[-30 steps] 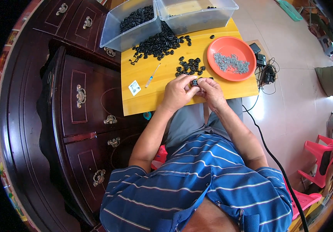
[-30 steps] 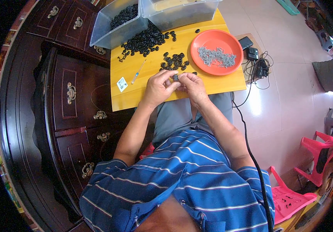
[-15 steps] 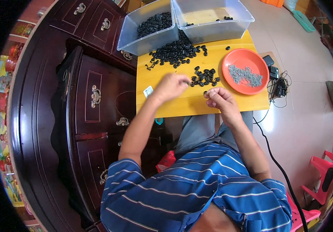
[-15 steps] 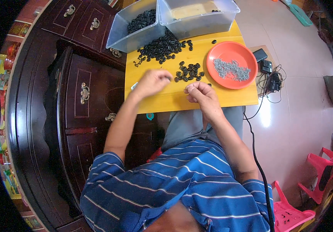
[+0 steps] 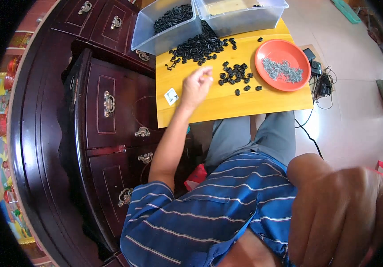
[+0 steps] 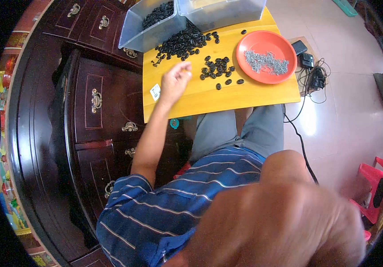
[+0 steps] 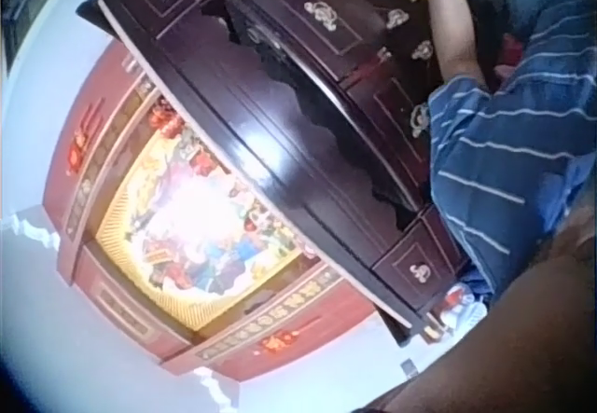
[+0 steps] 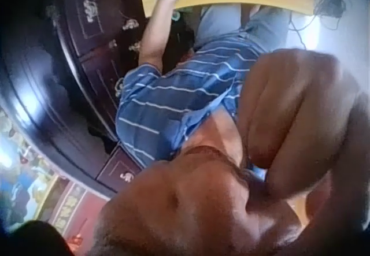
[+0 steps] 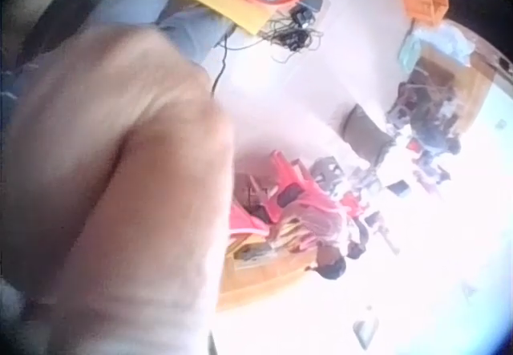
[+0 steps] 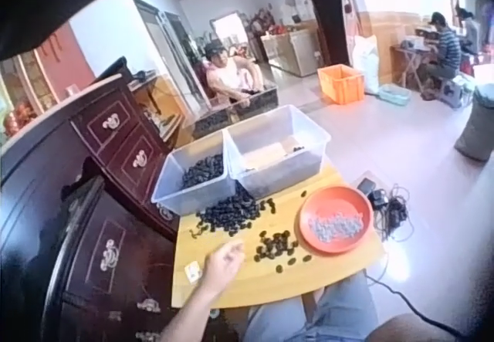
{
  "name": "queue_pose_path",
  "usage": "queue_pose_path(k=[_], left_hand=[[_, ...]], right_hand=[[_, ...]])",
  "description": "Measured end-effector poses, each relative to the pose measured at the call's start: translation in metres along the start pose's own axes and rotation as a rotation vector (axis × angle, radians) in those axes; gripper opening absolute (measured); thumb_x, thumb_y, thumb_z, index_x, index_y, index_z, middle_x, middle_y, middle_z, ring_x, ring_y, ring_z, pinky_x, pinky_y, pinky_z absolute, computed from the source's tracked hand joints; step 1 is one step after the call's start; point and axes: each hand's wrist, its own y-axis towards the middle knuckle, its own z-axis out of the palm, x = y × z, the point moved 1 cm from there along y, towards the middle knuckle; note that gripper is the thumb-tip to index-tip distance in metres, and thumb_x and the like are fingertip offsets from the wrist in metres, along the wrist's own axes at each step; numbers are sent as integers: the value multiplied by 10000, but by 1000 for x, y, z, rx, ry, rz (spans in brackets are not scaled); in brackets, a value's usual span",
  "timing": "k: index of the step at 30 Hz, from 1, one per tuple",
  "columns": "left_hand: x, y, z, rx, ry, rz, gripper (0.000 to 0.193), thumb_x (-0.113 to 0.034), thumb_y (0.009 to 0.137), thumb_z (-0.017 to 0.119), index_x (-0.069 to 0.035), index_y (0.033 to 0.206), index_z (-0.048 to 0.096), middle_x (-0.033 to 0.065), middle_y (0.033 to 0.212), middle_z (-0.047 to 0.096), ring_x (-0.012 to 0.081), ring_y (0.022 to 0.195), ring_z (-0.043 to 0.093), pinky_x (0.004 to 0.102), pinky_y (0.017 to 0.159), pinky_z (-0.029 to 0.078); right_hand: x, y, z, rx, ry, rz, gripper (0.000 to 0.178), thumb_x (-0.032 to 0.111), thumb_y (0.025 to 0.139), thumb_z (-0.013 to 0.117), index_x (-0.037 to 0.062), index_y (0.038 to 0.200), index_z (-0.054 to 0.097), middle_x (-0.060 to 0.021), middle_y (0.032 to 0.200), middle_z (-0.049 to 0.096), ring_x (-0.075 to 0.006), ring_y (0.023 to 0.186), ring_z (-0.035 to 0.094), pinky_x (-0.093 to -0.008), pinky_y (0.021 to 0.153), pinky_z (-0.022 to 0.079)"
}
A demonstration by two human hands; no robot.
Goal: The person assembles plastic components by picking up black plastic pieces and inserting metal springs into them by hand.
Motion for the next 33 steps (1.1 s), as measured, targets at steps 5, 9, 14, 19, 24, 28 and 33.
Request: queue_pose_path(k=[5, 9, 14, 19, 24, 28, 33], left_hand=[[13, -51, 27, -24, -33, -7, 323, -30, 851, 654, -24, 1174, 650, 115, 1012, 700, 146, 723, 656, 294, 673, 549], [20, -51, 30, -65, -26, 91, 356, -17, 836, 650, -35, 1191, 637, 127, 966, 675, 196, 696, 656, 310, 665, 546], [10, -47, 33, -19, 132, 75, 395, -72, 852, 647, -83, 1247, 619, 125, 969, 651, 273, 784, 659, 387, 727, 547], [-3, -37, 39, 8, 379, 142, 378, -186, 883, 645, -136, 1257, 628, 130, 982, 627, 343, 909, 647, 460, 791, 537], [9, -38, 44, -3, 460, 252, 345, -208, 886, 642, -144, 1224, 646, 144, 980, 627, 351, 900, 652, 460, 787, 540], [14, -50, 39, -52, 340, 277, 341, -216, 886, 640, -131, 1216, 646, 149, 983, 641, 355, 908, 653, 459, 794, 539], [5, -41, 36, -80, 233, 137, 332, -174, 922, 565, -104, 1238, 638, 167, 982, 659, 359, 922, 649, 446, 836, 523]], right_hand=[[9, -5, 19, 105, 119, 2, 119, 140, 969, 619, 42, 919, 662, -134, 884, 655, -239, 653, 682, -365, 691, 588], [36, -26, 36, 211, 228, 10, 140, 131, 975, 618, 20, 934, 692, -148, 887, 684, -246, 660, 694, -365, 698, 602], [18, 15, 80, 278, 274, 53, 177, 84, 968, 591, 15, 864, 717, -110, 814, 660, -181, 611, 659, -280, 602, 555], [-13, 37, 89, 385, 280, 93, 93, 84, 872, 752, -6, 884, 735, -69, 734, 624, -103, 564, 601, -196, 428, 436], [-44, 18, 56, 437, 166, 97, 246, 202, 869, 757, -36, 917, 716, -156, 768, 672, -208, 542, 619, -295, 516, 500], [-62, -14, 13, -81, -46, 182, 253, 225, 903, 700, -25, 925, 667, -81, 687, 626, -148, 490, 540, -254, 486, 431], [-81, -38, -52, -682, -374, 386, 176, 200, 973, 613, 37, 1026, 649, 10, 734, 605, -68, 614, 557, -215, 592, 475]])
